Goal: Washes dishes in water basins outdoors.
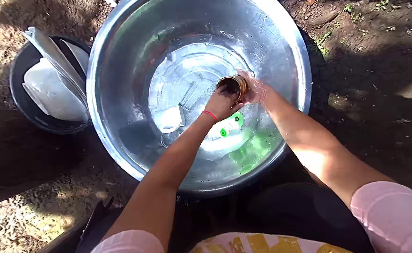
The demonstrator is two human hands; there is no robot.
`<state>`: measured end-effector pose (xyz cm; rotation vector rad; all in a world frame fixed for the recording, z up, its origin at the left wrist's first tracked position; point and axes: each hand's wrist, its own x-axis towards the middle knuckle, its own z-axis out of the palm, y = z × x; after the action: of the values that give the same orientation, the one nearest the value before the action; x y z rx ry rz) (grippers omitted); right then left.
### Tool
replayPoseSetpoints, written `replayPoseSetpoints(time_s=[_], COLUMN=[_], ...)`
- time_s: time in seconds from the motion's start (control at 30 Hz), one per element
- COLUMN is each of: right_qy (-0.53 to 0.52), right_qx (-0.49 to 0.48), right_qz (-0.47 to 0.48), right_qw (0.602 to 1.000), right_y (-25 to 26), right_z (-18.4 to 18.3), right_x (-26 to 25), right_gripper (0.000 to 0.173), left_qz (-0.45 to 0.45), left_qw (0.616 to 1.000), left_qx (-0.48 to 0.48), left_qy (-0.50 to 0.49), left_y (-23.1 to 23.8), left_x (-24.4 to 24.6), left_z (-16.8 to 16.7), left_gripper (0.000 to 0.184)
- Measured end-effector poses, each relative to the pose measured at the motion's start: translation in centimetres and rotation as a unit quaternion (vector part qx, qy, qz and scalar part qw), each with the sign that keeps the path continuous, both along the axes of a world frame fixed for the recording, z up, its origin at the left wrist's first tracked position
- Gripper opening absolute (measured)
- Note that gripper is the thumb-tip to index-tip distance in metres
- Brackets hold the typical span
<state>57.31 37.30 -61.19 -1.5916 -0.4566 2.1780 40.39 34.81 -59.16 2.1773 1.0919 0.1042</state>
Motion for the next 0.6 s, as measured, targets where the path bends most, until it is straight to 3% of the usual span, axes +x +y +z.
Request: replayPoseSetpoints(time_s=[0.03, 0.07, 0.1, 0.13, 0.17, 0.2, 0.27, 0.3, 0.33, 0.43, 0.5, 0.53, 0.57, 0.6], right_qy=[0.03, 0.045, 0.063, 0.083, 0.085, 0.077, 0.034, 0.025, 0.026, -0.008, -0.075, -0.115, -0.143, -0.164], right_qx=[0.003, 0.027, 0.064, 0.106, 0.147, 0.169, 0.156, 0.143, 0.119, 0.094, 0.091, 0.086, 0.079, 0.075], right_qz=[0.035, 0.043, 0.015, -0.034, -0.082, -0.118, -0.153, -0.143, -0.13, -0.093, -0.094, -0.109, -0.133, -0.159], right_qw=[0.999, 0.998, 0.996, 0.99, 0.982, 0.976, 0.975, 0.979, 0.984, 0.991, 0.989, 0.984, 0.978, 0.971], right_y=[-0.1, -0.4, -0.5, -0.8, -0.9, -0.9, -1.0, -1.0, -0.9, -1.1, -1.1, -0.9, -0.8, -0.8], right_z=[0.2, 0.5, 0.6, 0.2, 0.0, 0.2, 1.0, 1.2, 1.1, 0.0, -0.4, -0.7, -1.1, -1.6], right_x=[0.4, 0.4, 0.2, -0.3, -0.9, -1.5, -2.4, -2.3, -2.0, -0.9, -0.4, -0.1, 0.1, 0.1], right_gripper=[0.072, 0.072, 0.069, 0.066, 0.064, 0.062, 0.056, 0.057, 0.059, 0.06, 0.06, 0.062, 0.064, 0.065], left_qz=[0.018, 0.101, 0.225, 0.347, 0.413, 0.406, 0.23, 0.13, 0.08, 0.068, 0.14, 0.248, 0.394, 0.531], left_qw=[1.0, 0.989, 0.946, 0.862, 0.785, 0.777, 0.94, 0.984, 0.994, 0.99, 0.986, 0.966, 0.917, 0.842], left_qx=[-0.014, -0.083, -0.172, -0.248, -0.297, -0.301, -0.126, -0.026, 0.035, 0.086, 0.064, 0.038, 0.0, -0.06], left_qy=[-0.02, -0.07, -0.158, -0.272, -0.352, -0.374, -0.217, -0.115, -0.072, -0.084, -0.068, -0.058, -0.057, -0.068], left_y=[0.2, 0.5, 0.8, 0.7, 0.6, 0.4, -0.8, -0.9, -1.0, -2.2, -4.9, -6.7, -8.1, -8.8], left_x=[-0.4, -0.3, 0.4, 1.5, 2.3, 2.5, 1.6, 1.0, 0.6, -0.2, -2.0, -3.0, -3.6, -3.6], left_z=[0.5, 1.1, 1.7, 2.1, 2.3, 2.2, 0.7, -0.3, -1.2, -3.7, -5.8, -6.7, -7.4, -7.5], left_gripper=[0.046, 0.043, 0.043, 0.046, 0.053, 0.06, 0.056, 0.055, 0.053, 0.046, 0.045, 0.041, 0.038, 0.039])
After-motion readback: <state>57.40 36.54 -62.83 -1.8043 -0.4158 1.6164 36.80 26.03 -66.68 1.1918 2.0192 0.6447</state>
